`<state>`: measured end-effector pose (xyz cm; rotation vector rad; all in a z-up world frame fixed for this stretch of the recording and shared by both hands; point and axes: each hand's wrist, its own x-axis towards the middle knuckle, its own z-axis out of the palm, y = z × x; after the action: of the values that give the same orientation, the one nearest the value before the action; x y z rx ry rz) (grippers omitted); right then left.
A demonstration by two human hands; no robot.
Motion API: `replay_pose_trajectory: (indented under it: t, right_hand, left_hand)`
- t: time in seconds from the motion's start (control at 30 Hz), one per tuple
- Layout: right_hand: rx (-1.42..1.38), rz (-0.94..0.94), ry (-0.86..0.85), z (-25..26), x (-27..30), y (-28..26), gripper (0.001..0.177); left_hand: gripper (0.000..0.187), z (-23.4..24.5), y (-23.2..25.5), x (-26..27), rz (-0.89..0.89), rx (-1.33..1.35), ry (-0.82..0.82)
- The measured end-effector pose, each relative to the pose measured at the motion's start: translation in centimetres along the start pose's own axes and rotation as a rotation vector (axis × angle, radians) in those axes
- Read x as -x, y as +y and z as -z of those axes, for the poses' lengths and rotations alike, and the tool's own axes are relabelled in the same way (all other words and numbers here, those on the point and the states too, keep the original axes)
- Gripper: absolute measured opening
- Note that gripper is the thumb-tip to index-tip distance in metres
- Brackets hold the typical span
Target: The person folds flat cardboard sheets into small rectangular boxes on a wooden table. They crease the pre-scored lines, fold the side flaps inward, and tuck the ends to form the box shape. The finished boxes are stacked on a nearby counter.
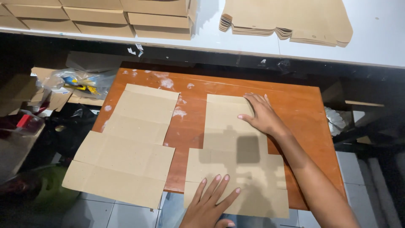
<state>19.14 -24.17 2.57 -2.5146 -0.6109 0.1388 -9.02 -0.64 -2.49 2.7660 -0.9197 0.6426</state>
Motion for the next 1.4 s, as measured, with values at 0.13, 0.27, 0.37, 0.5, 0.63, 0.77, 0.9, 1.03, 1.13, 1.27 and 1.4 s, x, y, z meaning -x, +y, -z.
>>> replay_pose_trajectory:
  t: [0.13,0.27,0.37,0.5,0.63,0.77,0.9,1.03,1.13,1.27,1.4]
  right_hand:
    - [0.087,0.175,0.151,-0.3,0.8,0.6,0.043]
    - [0.134,0.060,-0.071,-1.3,1.1,1.5,0.054]
    - [0.186,0.053,-0.103,-1.8,1.1,0.5,0.054]
    - [0.144,0.053,-0.071,-1.7,1.6,-1.4,0.054]
    - [0.148,0.047,-0.044,-0.8,1.8,-1.6,0.049]
    - [0.177,0.015,-0.038,-0.1,1.2,-0.2,0.039]
    - [0.165,-0.082,-0.069,1.1,1.7,-0.7,0.042]
    - [0.163,-0.030,-0.038,0.2,1.5,-0.3,0.043]
    - [0.131,-0.002,0.002,-0.3,1.5,0.2,0.044]
    - [0.012,0.042,0.063,-0.3,1.4,0.3,0.042]
    - [-0.072,0.074,0.158,-1.3,1.0,1.9,0.033]
  left_hand:
    - [0.083,-1.0,0.1,0.0,0.029,-0.085,-0.046]
    - [0.143,-4.6,-1.0,1.3,-0.060,-0.183,-0.076]
    - [0.073,0.2,-3.4,-6.5,0.035,0.197,-0.625]
    - [0.070,-2.5,-8.5,-17.0,0.086,0.014,-0.242]
    - [0.074,-4.6,-12.7,-20.7,0.199,0.167,-0.461]
    - [0.076,-3.1,-13.8,-19.7,0.300,0.122,-0.549]
    - [0.070,-5.1,-16.7,-18.0,0.324,0.013,-0.439]
    - [0.040,-7.4,-18.6,-19.2,0.283,-0.067,-0.193]
    - [0.025,-5.7,-17.2,-20.7,0.341,-0.031,-0.135]
    - [0.025,-4.1,-16.8,-21.5,0.493,0.271,-0.216]
    - [0.031,-6.4,-19.5,-22.4,0.632,0.446,-0.351]
